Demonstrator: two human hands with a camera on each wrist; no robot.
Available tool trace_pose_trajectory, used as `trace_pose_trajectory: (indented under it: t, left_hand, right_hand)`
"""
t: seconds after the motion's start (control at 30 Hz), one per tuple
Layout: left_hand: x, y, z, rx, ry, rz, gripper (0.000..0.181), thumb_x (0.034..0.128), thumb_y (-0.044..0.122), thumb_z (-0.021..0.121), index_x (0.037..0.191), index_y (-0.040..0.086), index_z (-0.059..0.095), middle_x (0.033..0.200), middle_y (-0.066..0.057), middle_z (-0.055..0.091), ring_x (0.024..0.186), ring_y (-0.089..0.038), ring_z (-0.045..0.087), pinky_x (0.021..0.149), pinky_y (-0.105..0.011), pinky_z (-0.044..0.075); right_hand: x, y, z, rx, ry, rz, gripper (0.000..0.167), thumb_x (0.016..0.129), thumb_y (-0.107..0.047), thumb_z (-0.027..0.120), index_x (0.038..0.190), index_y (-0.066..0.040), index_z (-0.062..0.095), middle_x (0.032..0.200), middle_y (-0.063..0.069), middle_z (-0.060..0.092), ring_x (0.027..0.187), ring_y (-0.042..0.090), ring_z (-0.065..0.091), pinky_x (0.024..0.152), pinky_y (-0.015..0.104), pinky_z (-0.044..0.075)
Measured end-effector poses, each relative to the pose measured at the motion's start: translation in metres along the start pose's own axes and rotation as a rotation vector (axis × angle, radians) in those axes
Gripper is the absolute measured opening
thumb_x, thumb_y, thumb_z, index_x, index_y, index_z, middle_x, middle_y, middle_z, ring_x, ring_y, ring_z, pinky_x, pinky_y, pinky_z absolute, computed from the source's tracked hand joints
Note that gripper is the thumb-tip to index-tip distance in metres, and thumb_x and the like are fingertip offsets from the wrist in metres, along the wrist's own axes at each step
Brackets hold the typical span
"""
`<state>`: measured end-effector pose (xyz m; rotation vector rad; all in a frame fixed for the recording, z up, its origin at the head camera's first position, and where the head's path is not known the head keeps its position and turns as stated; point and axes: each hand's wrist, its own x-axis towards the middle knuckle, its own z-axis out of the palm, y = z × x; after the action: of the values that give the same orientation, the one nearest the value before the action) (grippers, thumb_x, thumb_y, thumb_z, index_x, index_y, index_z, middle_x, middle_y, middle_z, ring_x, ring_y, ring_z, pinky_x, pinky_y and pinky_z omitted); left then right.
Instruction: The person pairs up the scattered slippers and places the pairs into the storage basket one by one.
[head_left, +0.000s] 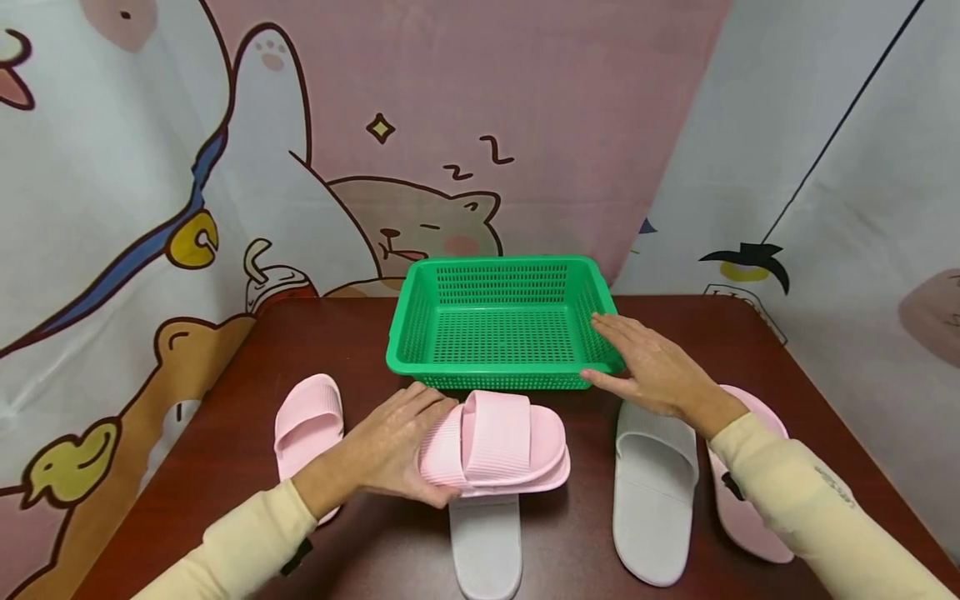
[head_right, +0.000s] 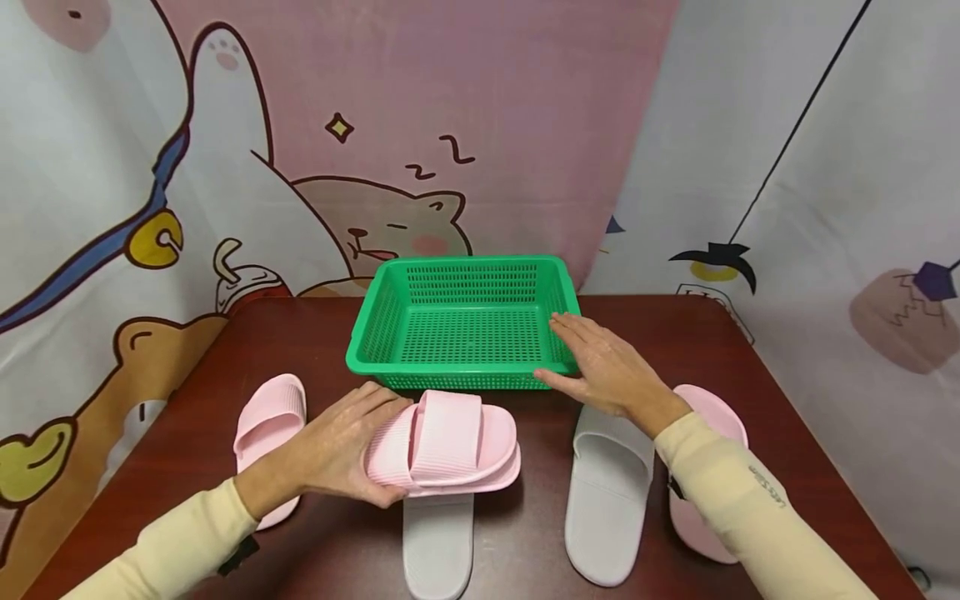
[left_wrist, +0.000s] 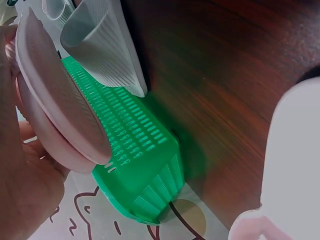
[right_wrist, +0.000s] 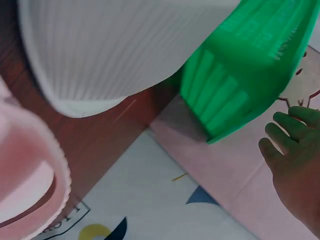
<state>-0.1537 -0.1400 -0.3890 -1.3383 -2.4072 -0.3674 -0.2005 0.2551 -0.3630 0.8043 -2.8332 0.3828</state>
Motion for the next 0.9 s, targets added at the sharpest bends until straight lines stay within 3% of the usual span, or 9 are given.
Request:
trace_pose_trajectory:
  t: [0.27,0.43,0.67,0.9]
  left_hand:
    - [0.008,-0.002,-0.003,0.017,0.008,0.007,0.097,0.0586,0.073,0.077,0.124,0.004,0.062,0.113,-0.002,0.06,0.106,-0.019,0.052,0.09,-0.035,0.047]
    - [0.018,-0.004,-0.008,0.023,0.011,-0.006,0.098,0.0601,0.07,0.076,0.131,0.004,0.059,0.119,-0.003,0.059,0.11,-0.02,0.051,0.095,-0.037,0.046]
    - [0.036,-0.009,-0.016,0.055,-0.002,-0.023,0.096,0.0677,0.066,0.072,0.138,0.003,0.056,0.124,-0.006,0.06,0.114,-0.022,0.051,0.09,-0.039,0.047]
    - [0.055,-0.019,-0.019,0.058,-0.002,-0.047,0.095,0.0737,0.061,0.071,0.143,-0.001,0.051,0.13,-0.012,0.06,0.117,-0.028,0.05,0.099,-0.042,0.044]
  right_hand:
    - [-0.006,0.022,0.002,-0.012,-0.066,0.108,0.086,0.101,-0.056,0.05,0.157,0.005,0.028,0.163,0.025,0.023,0.15,0.041,0.02,0.115,0.059,0.022]
    - [-0.01,0.027,0.005,-0.024,-0.087,0.111,0.082,0.104,-0.051,0.046,0.156,0.009,0.026,0.163,0.026,0.02,0.15,0.042,0.016,0.117,0.058,0.02]
    - [-0.009,0.027,0.009,-0.023,-0.074,0.097,0.079,0.105,-0.047,0.047,0.156,0.009,0.024,0.163,0.026,0.02,0.151,0.041,0.015,0.118,0.055,0.018]
    - [-0.01,0.024,0.014,-0.007,-0.092,0.123,0.081,0.105,-0.05,0.045,0.157,0.008,0.022,0.164,0.025,0.018,0.151,0.04,0.013,0.118,0.056,0.018]
